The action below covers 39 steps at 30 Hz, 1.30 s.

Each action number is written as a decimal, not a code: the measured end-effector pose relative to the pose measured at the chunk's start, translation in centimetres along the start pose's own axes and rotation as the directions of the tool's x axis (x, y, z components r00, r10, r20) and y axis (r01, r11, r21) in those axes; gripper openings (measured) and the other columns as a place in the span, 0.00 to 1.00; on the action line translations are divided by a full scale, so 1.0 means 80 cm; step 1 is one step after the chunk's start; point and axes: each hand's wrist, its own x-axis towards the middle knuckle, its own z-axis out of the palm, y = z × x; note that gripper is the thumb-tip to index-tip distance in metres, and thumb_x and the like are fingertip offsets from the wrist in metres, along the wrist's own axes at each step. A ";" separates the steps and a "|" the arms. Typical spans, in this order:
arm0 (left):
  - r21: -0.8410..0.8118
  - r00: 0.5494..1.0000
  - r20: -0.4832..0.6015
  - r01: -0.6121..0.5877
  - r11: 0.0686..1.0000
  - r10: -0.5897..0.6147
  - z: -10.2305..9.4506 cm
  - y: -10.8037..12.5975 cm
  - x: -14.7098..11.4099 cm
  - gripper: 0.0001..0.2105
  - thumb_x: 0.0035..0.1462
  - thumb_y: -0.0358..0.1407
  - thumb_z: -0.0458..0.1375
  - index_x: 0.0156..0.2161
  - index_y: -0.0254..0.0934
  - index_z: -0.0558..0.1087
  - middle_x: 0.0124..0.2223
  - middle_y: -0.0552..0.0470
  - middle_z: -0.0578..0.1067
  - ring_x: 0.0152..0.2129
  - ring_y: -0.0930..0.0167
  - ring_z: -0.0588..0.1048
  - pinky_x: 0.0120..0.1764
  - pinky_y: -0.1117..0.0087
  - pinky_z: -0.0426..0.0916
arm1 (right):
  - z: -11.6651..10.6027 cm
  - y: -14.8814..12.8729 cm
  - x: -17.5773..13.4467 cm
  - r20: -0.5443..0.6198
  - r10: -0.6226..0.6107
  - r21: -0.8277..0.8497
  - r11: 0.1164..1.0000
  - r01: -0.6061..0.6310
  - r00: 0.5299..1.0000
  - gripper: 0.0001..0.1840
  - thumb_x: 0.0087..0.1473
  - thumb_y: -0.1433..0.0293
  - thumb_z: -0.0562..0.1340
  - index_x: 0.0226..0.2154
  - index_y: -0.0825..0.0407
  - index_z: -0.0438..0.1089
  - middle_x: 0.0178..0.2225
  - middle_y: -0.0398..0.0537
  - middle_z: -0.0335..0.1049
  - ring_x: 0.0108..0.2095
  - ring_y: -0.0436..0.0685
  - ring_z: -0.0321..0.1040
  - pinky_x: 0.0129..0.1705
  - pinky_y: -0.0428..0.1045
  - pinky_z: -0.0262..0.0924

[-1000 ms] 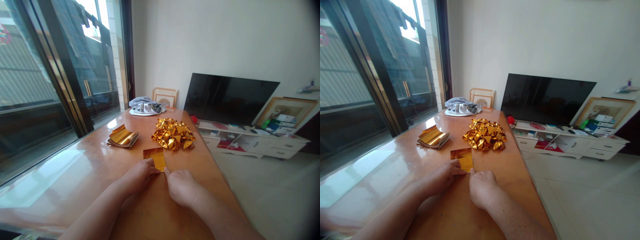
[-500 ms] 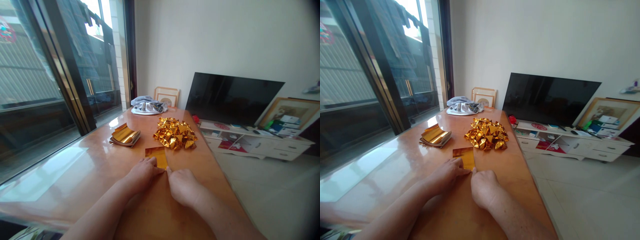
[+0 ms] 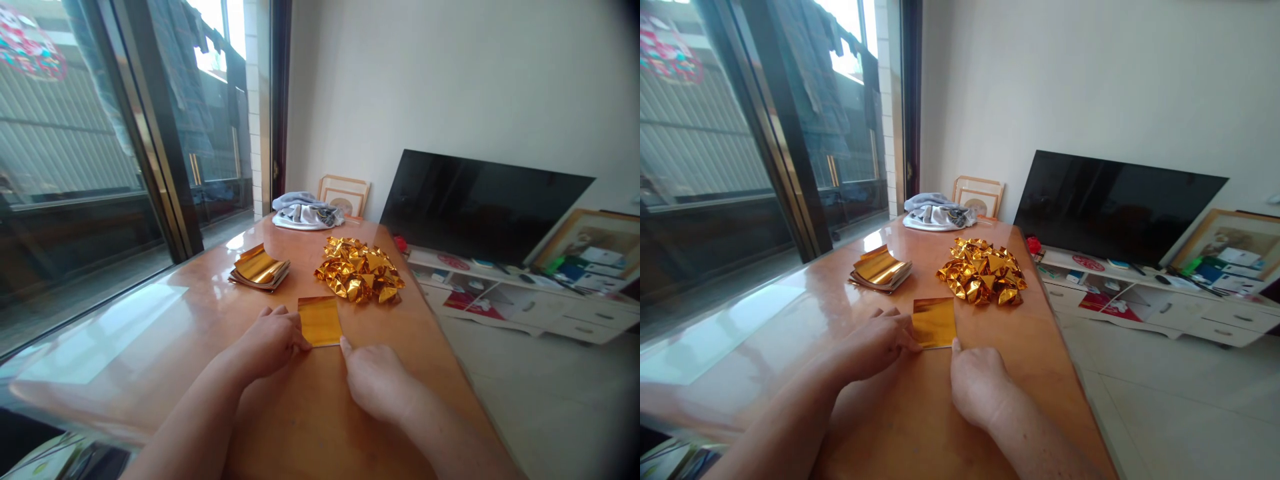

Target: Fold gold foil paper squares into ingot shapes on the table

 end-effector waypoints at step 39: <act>-0.710 0.899 0.057 0.343 0.616 -0.434 0.025 -0.001 0.027 0.20 0.59 0.54 0.54 0.34 0.37 0.67 0.30 0.51 0.77 0.25 0.67 0.76 0.27 0.70 0.66 | 0.012 0.017 0.039 -0.481 0.251 0.391 0.919 -0.051 0.840 0.14 0.67 0.66 0.52 0.33 0.49 0.70 0.29 0.44 0.76 0.30 0.53 0.70 0.29 0.48 0.44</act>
